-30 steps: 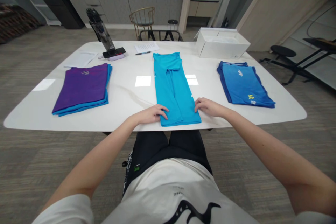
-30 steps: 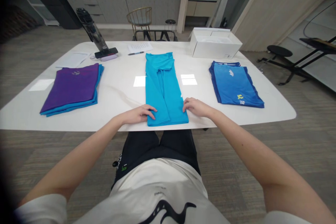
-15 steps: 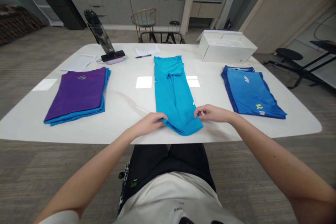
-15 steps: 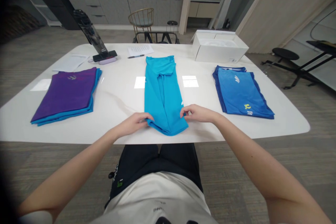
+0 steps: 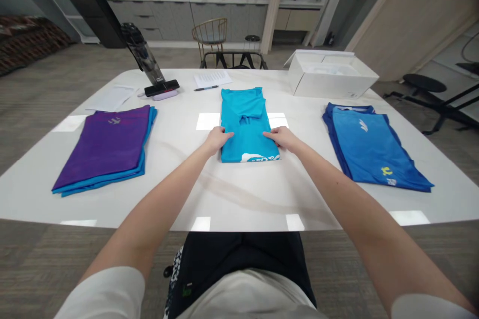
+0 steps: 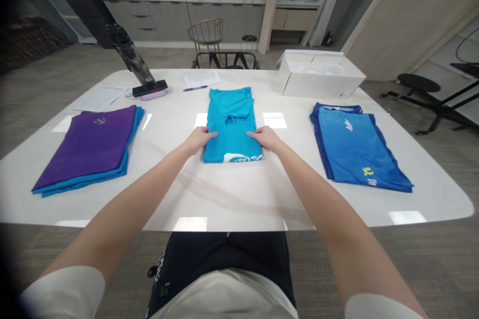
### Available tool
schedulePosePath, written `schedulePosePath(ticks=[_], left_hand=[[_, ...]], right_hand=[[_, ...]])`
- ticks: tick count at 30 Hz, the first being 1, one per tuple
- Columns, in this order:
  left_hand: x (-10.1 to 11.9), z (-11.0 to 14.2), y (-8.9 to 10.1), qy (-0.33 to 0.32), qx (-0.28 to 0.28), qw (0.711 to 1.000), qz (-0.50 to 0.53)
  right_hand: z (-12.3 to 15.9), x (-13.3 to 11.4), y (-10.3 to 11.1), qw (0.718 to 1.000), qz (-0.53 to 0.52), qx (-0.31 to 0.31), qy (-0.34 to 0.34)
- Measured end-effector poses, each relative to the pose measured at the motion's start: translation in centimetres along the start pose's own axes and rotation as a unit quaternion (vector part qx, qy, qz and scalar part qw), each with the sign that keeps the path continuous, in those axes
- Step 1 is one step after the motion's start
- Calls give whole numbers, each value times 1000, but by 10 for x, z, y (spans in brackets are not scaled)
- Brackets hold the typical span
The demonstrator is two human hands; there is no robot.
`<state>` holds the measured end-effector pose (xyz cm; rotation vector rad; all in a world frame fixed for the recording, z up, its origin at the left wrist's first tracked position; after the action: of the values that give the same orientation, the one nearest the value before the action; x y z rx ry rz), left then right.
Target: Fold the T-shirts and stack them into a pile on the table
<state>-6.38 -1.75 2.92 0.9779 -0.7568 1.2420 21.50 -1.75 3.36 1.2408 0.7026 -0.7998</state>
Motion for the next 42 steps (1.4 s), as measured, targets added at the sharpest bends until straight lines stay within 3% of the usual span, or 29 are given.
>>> schedulePosePath(ticks=[3,8,10,13,15,17,20,22,24,26,30,31,33,35,37,39,42], left_hand=[[0,-5,-2,-33,27,999,-20],[20,-4,0,-161,13,985,63],[25,-8,1,-180,-3,977,116],[22,-21,0,-90,-28,984,152],[17,-30,-2,-5,-29,991,134],[19,-37,-1,26,-16,994,104],[43,-44,3,-65,-6,994,88],[66,-49,7,-152,-5,983,104],[85,-58,9,-191,8,973,132],[90,-70,9,-145,13,980,138],[73,-95,4,41,-17,998,53],[71,-99,4,41,-13,998,41],[77,-106,5,-27,-6,999,47],[93,-112,8,-110,-19,991,75],[108,-123,11,-149,-24,983,101],[114,-137,12,-128,-3,986,102],[100,-161,10,-39,26,997,60]], right_hand=[[-8,0,-2,997,42,41,56],[-11,-22,9,973,-114,62,192],[-15,-27,13,961,-147,81,220],[-27,-21,9,971,-124,97,178],[-36,-11,4,984,-102,78,120],[-44,-5,1,991,-96,54,80],[-51,-13,8,986,-128,50,94],[-57,-27,18,976,-157,73,135],[-68,-38,27,965,-173,107,167],[-81,-41,29,964,-170,123,161],[-107,-29,22,989,-120,58,71],[-112,-28,21,990,-114,47,63],[-121,-32,25,987,-129,46,86],[-131,-43,33,975,-164,61,134],[-143,-53,41,965,-185,82,168],[-158,-56,42,966,-178,96,160],[-180,-44,33,985,-125,96,77]])
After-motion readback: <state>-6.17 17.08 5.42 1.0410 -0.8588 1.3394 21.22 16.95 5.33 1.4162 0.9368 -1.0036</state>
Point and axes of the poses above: each hand's wrist, its own z-axis away from the middle knuckle, its own y-axis out of the back of the hand, x = y × z, the point moved 1 cm from there along -z, towards the middle knuckle, and after that the axes turned 7 degrees about y, right-handed, at the moved point
